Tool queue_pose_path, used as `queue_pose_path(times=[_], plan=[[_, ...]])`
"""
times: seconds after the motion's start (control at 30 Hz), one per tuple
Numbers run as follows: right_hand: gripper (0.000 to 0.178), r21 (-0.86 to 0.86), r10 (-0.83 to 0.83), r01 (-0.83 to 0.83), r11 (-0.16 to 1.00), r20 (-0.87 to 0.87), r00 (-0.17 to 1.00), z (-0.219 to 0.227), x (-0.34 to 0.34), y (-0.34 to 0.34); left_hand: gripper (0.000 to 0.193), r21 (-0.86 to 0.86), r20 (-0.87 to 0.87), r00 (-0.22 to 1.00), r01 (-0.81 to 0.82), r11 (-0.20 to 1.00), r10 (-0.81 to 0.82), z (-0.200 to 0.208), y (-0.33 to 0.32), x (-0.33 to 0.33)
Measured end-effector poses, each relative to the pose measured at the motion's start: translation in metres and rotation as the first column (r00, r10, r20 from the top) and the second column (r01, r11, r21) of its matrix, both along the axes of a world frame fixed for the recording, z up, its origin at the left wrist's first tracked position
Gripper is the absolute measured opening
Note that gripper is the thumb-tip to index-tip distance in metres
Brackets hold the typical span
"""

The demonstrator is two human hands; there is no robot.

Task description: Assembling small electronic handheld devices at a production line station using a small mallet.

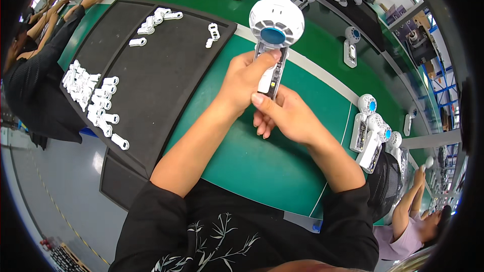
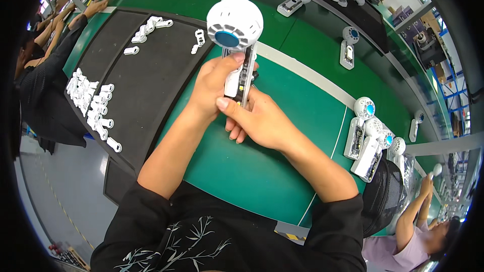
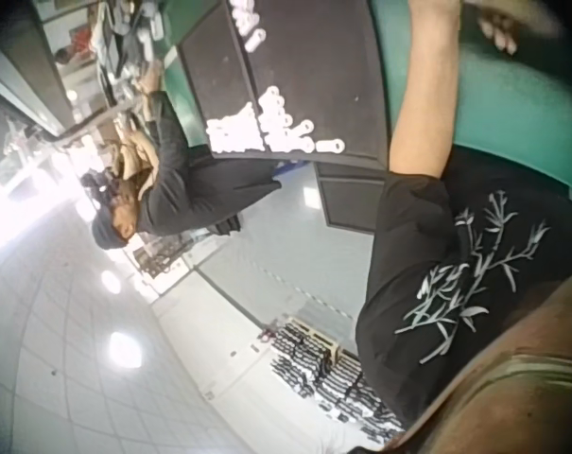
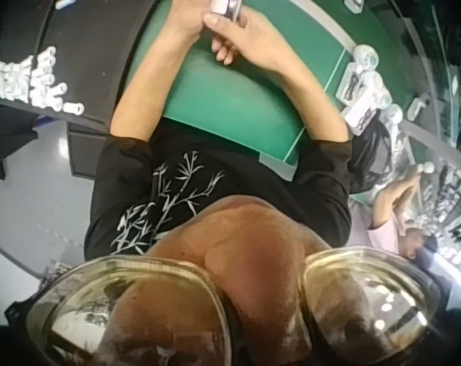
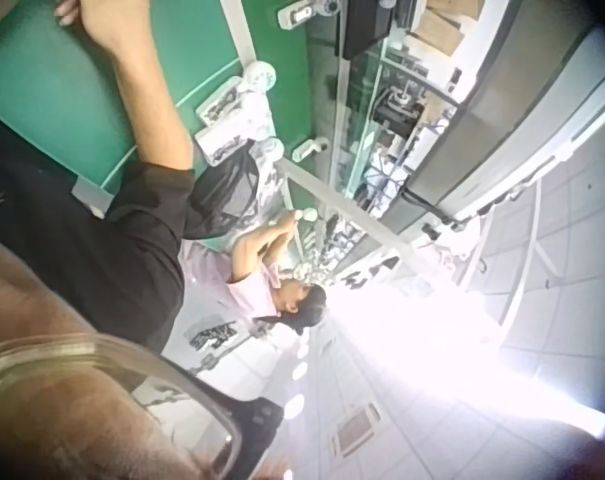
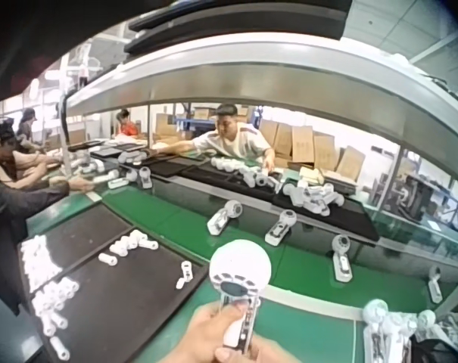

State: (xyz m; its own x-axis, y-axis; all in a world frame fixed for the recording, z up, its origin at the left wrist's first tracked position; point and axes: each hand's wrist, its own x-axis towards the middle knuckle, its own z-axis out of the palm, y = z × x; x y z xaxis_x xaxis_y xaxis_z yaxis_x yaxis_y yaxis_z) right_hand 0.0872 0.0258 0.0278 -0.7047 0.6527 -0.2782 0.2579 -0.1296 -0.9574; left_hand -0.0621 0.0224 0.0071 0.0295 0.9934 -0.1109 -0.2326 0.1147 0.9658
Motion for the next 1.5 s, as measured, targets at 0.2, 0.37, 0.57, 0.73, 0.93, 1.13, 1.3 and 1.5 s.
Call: queue_pose_path(times=[0.2,0.37,0.57,0.73,0.93,1.13,1.3,1.5], plan=[[0.044,-0.659,-0.247,-0.082,0.747,-0.39,0.887,-0.025,0.015,0.048,0.051,0.009,0.527,0.846,-0.105,0.994,0.084,-0.019,0.008,0.013],[0.046,-0.715,-0.536,0.078,0.695,-0.442,0.719,-0.034,0.048,0.107,0.052,-0.072,0.432,0.882,-0.178,0.981,0.192,-0.017,0.01,0.022],[0.058,-0.486,-0.557,0.35,0.801,-0.391,0.733,0.011,0.037,0.072,0.036,0.093,0.413,0.905,-0.154,0.984,0.103,-0.016,0.004,0.011],[0.055,-0.243,-0.364,0.294,0.925,-0.338,0.868,0.013,0.06,0.041,0.025,0.545,0.349,0.929,-0.098,0.833,-0.119,-0.003,-0.015,0.011],[0.041,0.961,-0.837,0.062,0.27,0.202,0.508,-0.022,0.196,0.039,0.025,0.822,0.128,0.986,-0.048,0.567,-0.103,0.102,-0.103,0.022],[0.053,0.908,-0.911,-0.296,0.298,0.363,0.196,-0.013,0.187,-0.007,0.025,0.844,0.202,0.976,-0.214,0.491,0.079,0.11,-0.184,0.0],[0.041,0.873,-0.92,-0.386,0.298,0.37,0.127,-0.041,0.2,-0.016,0.025,0.883,0.278,0.961,-0.262,0.389,0.015,0.116,-0.198,-0.009],[0.031,0.778,-0.892,-0.536,0.327,0.442,0.098,-0.038,0.205,0.005,0.027,0.936,0.293,0.956,-0.283,0.207,-0.016,0.147,-0.219,-0.024]])
